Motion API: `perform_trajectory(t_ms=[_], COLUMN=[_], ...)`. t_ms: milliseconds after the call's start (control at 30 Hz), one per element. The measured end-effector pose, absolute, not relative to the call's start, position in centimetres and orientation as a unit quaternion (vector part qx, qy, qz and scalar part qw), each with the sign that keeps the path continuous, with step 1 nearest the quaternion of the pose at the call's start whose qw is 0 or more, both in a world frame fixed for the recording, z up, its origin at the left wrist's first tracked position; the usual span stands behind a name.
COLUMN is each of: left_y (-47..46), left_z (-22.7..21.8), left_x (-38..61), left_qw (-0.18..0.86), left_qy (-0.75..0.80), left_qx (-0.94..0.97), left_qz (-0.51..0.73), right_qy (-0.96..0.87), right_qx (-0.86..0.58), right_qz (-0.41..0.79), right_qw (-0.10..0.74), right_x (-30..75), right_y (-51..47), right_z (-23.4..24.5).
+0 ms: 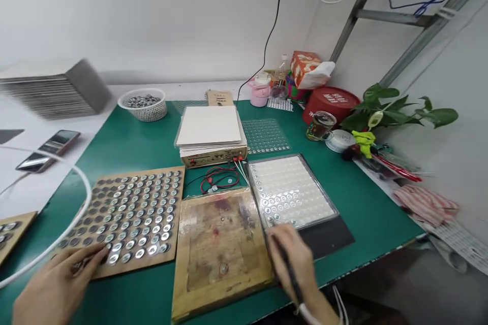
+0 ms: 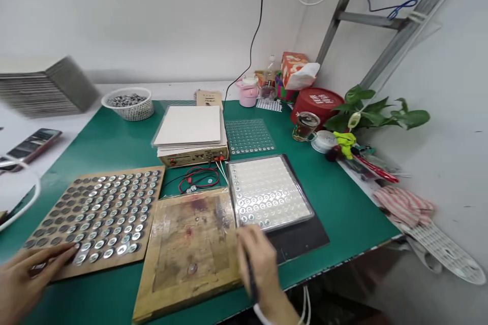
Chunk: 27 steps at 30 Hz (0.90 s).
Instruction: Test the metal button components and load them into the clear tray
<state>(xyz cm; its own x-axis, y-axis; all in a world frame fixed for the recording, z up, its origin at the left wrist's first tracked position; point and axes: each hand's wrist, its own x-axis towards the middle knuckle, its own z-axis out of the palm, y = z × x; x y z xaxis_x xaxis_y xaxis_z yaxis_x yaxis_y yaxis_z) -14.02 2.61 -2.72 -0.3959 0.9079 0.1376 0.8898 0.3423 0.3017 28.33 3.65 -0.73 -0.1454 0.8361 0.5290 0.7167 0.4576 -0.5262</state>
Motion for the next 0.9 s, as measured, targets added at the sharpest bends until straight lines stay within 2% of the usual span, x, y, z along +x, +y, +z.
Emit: perform_trajectory(t_ms=[100, 133, 267, 300, 400, 467, 500, 567, 667, 767, 900], left_y=[3.7, 4.0, 3.8, 3.3, 1.6, 0.8, 0.6, 0.4, 0.4, 0.7, 0.9], left_z=[-1.7, -1.2, 0.2, 0.3, -0.3, -1.2, -1.7, -2.5, -3.0, -2.9, -2.8], left_x=[-14.5, -14.2, -9.8, -7.9, -1.4, 2.5, 4.0, 6.0, 6.6, 6.1, 5.8], left_qw=[0.127, 0.131, -0.009, -0.010, 0.134, 0.197, 0.198, 0.171, 0.128, 0.132, 0.155], left_qy=[0.851, 0.859, 0.823, 0.791, 0.656, 0.578, 0.559, 0.547, 0.547, 0.544, 0.540], left_qx=[0.492, 0.477, 0.527, 0.559, 0.676, 0.733, 0.750, 0.768, 0.774, 0.776, 0.778], left_qz=[0.135, 0.130, 0.211, 0.247, 0.309, 0.300, 0.293, 0.288, 0.292, 0.288, 0.281], right_qy=[-0.684, -0.675, -0.698, -0.706, -0.706, -0.676, -0.658, -0.643, -0.673, -0.700, -0.710], right_qx=[-0.628, -0.649, -0.640, -0.633, -0.632, -0.642, -0.641, -0.606, -0.504, -0.477, -0.483], right_qz=[0.059, 0.060, 0.074, 0.075, 0.063, 0.057, 0.082, 0.204, 0.415, 0.456, 0.452], right_qw=[0.365, 0.347, 0.312, 0.309, 0.313, 0.357, 0.386, 0.422, 0.349, 0.273, 0.241], right_x=[33.2, 34.3, 36.3, 36.4, 35.8, 34.4, 33.3, 30.4, 26.2, 23.9, 23.6], right_y=[4.9, 5.3, 6.0, 6.0, 5.8, 5.6, 5.3, 4.6, 3.5, 3.0, 3.3], right_z=[0.2, 0.2, -0.2, -0.2, 0.3, 0.8, 0.9, 0.9, 0.0, -1.3, -1.9])
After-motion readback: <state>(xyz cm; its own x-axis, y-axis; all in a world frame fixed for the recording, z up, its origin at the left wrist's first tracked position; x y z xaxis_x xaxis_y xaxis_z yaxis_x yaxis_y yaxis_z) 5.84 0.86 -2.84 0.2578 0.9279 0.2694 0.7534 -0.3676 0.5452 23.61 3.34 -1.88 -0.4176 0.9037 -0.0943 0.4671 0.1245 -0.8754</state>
